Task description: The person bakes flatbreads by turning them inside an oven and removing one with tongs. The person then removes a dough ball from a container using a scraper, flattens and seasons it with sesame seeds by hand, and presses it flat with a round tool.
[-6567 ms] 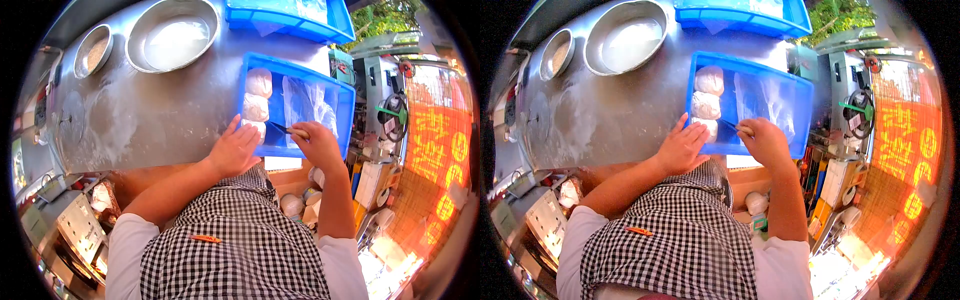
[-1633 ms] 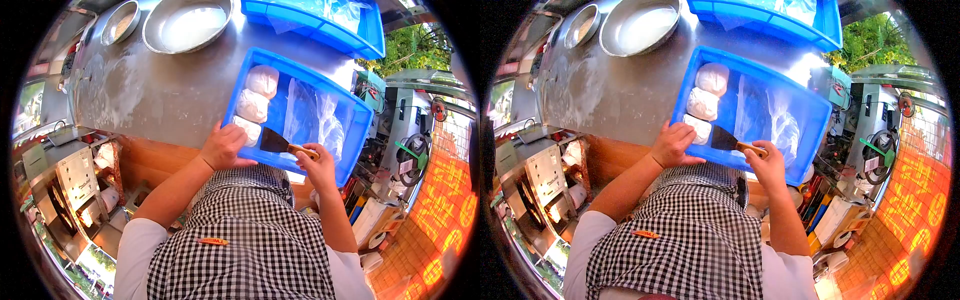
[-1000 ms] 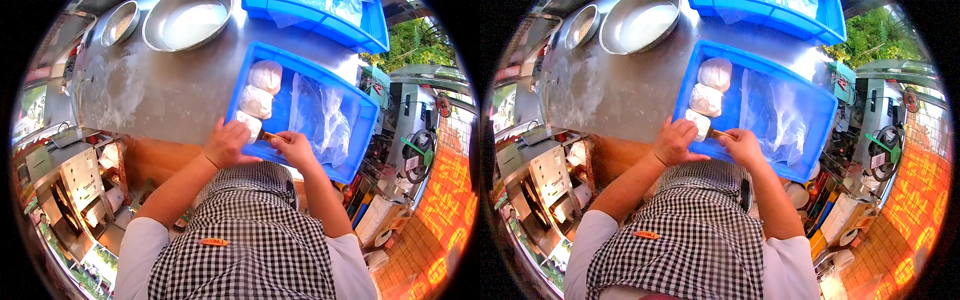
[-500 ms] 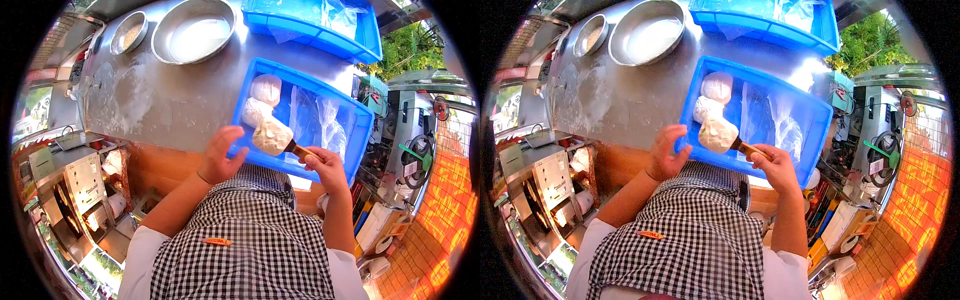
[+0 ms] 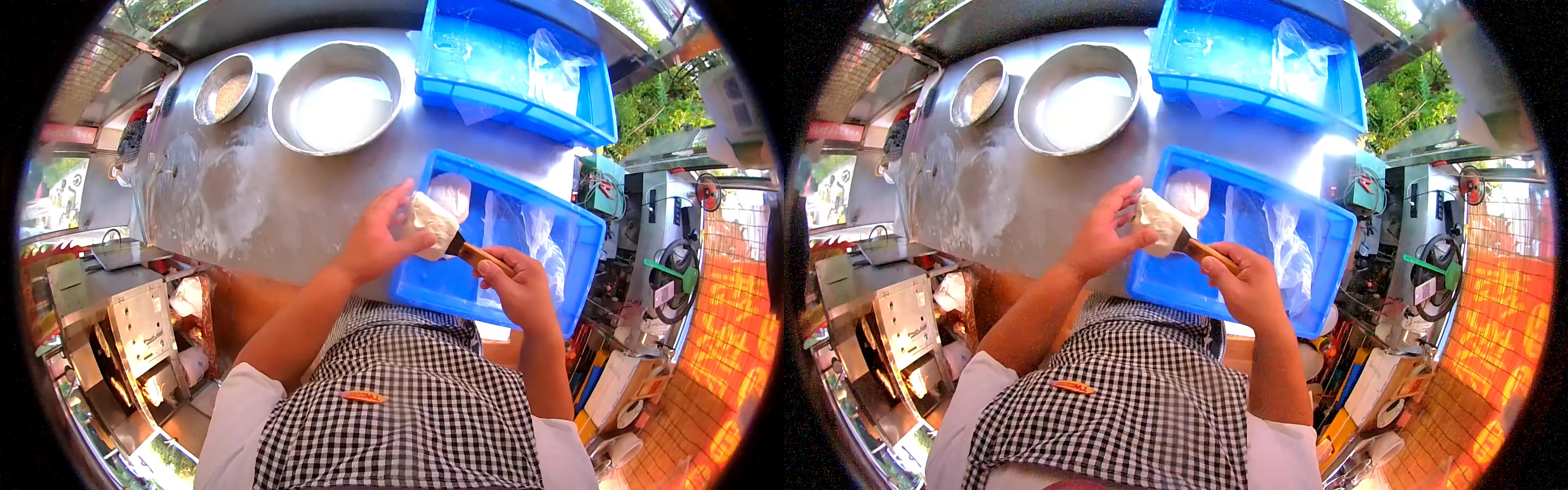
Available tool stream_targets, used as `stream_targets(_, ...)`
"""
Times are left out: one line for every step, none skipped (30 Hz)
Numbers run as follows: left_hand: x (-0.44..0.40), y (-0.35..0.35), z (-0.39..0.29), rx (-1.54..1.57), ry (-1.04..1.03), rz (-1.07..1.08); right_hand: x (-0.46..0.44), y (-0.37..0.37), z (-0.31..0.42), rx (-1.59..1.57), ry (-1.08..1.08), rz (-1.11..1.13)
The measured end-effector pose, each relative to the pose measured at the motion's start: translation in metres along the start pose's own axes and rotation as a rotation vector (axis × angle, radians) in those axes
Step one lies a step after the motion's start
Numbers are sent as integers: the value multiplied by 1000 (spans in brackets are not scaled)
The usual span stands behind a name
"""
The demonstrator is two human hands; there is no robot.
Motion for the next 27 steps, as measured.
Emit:
stream_targets(-5, 9, -1, -26, -8, 19, -10, -7, 8, 23, 0, -12)
stream_targets(-10, 19, 3, -42, 1, 38, -19, -14, 16, 48, 3, -25)
stream_targets(-16, 30, 11, -58, 11, 56, -28, -21, 26, 85, 9, -44)
stream_targets(-21, 42, 17, -73, 20, 71, -38, -29, 33, 99, 6, -52)
stream_targets(-24, 54, 26, -7, 33, 68, -47, -36, 40, 112, 1, -59)
stream_targets(-27, 66, 33, 61, 49, 65, -56, -43, 45, 126, -7, -64)
stream_targets(-29, 78, 39, 129, 65, 63, -66, -50, 50, 132, 7, -76)
stream_targets(-29, 90, 45, 159, 89, 75, -75, -57, 57, 134, -7, -76)
stream_targets(-30, 103, 49, 186, 110, 88, -86, -65, 65, 135, -20, -79)
stream_targets(-30, 114, 54, 213, 133, 105, -95, -73, 73, 133, -34, -84)
stream_targets(-30, 124, 60, 268, 133, 100, -103, -79, 82, 174, -36, -106)
stream_targets(-31, 132, 66, 324, 132, 98, -112, -86, 90, 214, -29, -114)
stream_targets(-33, 140, 72, 379, 131, 98, -120, -91, 97, 253, -23, -124)
stream_targets(-35, 147, 77, 421, 128, 99, -128, -96, 104, 293, -19, -134)
stream_targets(-37, 155, 77, 463, 124, 98, -134, -102, 113, 321, -9, -146)
stream_targets(-39, 163, 78, 505, 119, 97, -141, -107, 122, 351, 2, -158)
stream_targets(-42, 171, 78, 542, 118, 93, -147, -113, 132, 381, 13, -168)
stream_targets(-44, 180, 76, 579, 117, 88, -151, -117, 141, 404, 14, -187)
stream_targets(-47, 188, 75, 616, 114, 83, -157, -122, 150, 428, 16, -205)
stream_targets(-50, 198, 74, 607, 111, 67, -162, -127, 158, 452, 18, -223)
stream_targets(-54, 207, 74, 598, 108, 52, -167, -132, 168, 499, 28, -243)
stream_targets(-58, 216, 73, 590, 105, 37, -172, -138, 177, 546, 38, -264)
stream_targets(-61, 224, 72, 614, 100, 18, -178, -143, 185, 593, 47, -284)
stream_targets(-63, 230, 69, 637, 96, -1, -184, -147, 192, 637, 54, -304)
stream_targets(-66, 236, 68, 662, 93, -21, -190, -152, 199, 680, 61, -324)
stream_targets(-69, 239, 70, 699, 103, -7, -195, -156, 205, 722, 67, -342)
stream_targets(-73, 243, 71, 734, 113, 7, -201, -158, 209, 758, 53, -358)
Point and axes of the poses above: each hand's wrist, its own x-axis away from the middle knuckle, its own y-axis out of the back of the hand, z = x × y, the point moved 8 cm from there along -x, towards the middle knuckle, and after that the axes turned 14 degrees about z, right-handed, at the moved point
